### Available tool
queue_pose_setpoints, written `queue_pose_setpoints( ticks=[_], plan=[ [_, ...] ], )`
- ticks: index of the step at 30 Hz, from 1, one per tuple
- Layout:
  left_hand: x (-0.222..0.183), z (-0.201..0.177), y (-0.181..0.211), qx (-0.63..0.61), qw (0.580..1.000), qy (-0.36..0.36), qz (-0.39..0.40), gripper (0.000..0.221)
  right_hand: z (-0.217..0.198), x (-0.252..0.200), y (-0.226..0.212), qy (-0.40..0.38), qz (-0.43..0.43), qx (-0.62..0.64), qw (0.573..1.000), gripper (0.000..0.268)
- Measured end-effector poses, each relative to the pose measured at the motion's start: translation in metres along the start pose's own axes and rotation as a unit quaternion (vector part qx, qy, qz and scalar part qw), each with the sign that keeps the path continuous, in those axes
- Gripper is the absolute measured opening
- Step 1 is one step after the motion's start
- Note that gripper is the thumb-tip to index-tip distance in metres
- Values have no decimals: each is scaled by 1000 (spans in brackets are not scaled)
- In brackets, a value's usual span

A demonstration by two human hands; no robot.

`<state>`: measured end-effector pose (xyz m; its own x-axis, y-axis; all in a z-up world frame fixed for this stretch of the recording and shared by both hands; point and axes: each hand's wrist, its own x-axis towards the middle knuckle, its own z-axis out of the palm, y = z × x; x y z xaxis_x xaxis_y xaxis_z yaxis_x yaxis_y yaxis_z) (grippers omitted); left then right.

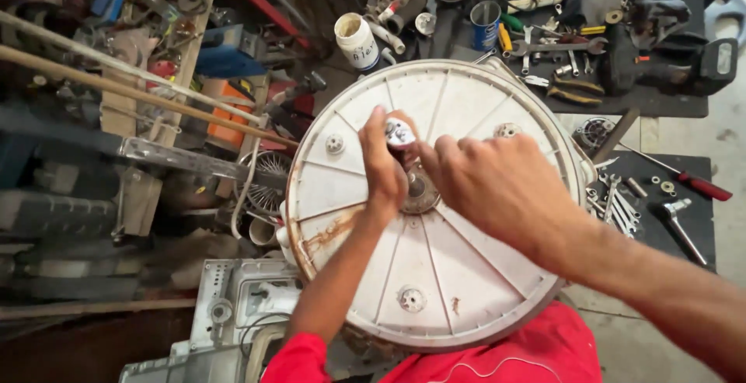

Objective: A person uses a ratchet wrench to loosen or tighten bolts on a circular component of an appliance, likely a washing machine drum.

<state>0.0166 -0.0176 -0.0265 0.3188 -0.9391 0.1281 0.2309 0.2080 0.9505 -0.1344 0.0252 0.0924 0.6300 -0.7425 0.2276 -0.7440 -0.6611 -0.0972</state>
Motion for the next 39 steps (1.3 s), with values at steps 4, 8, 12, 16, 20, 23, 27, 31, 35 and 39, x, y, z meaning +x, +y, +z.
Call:
queue_pose_setpoints(
  ticks=[4,8,12,16,20,23,27,31,35,39],
  plan=[
    [41,-32,-6,-94,942,-260,-189,77,30,1,2,43,4,-44,998,17],
    [49,-39,-7,-170,876,-410,-187,61,33,5,-14,19,116,-37,992,35],
    [38,-39,-21,-141,897,-378,-182,63,28,1,-18,-9,250,-6,968,55],
    [10,-29,-9,-100,962,-188,-173,50,27,-12,0,-34,118,-34,992,44],
    [6,-21,-5,-83,963,-210,-149,56,24,7,38,-31,11,-73,997,47],
    [-2,-4,-2,-91,985,-107,-101,54,36,47,83,-74,-99,-81,989,61],
    [-6,24,-7,-67,969,232,-53,43,88,123,134,146,-398,9,906,51],
    [13,23,-9,-104,943,308,-64,35,107,171,135,291,-465,33,836,38],
    [-1,16,-13,-81,969,233,-29,43,64,97,92,67,-224,-33,972,50],
    [-10,24,20,61,987,147,5,63,48,-4,-21,-18,83,-98,992,24]
  ],
)
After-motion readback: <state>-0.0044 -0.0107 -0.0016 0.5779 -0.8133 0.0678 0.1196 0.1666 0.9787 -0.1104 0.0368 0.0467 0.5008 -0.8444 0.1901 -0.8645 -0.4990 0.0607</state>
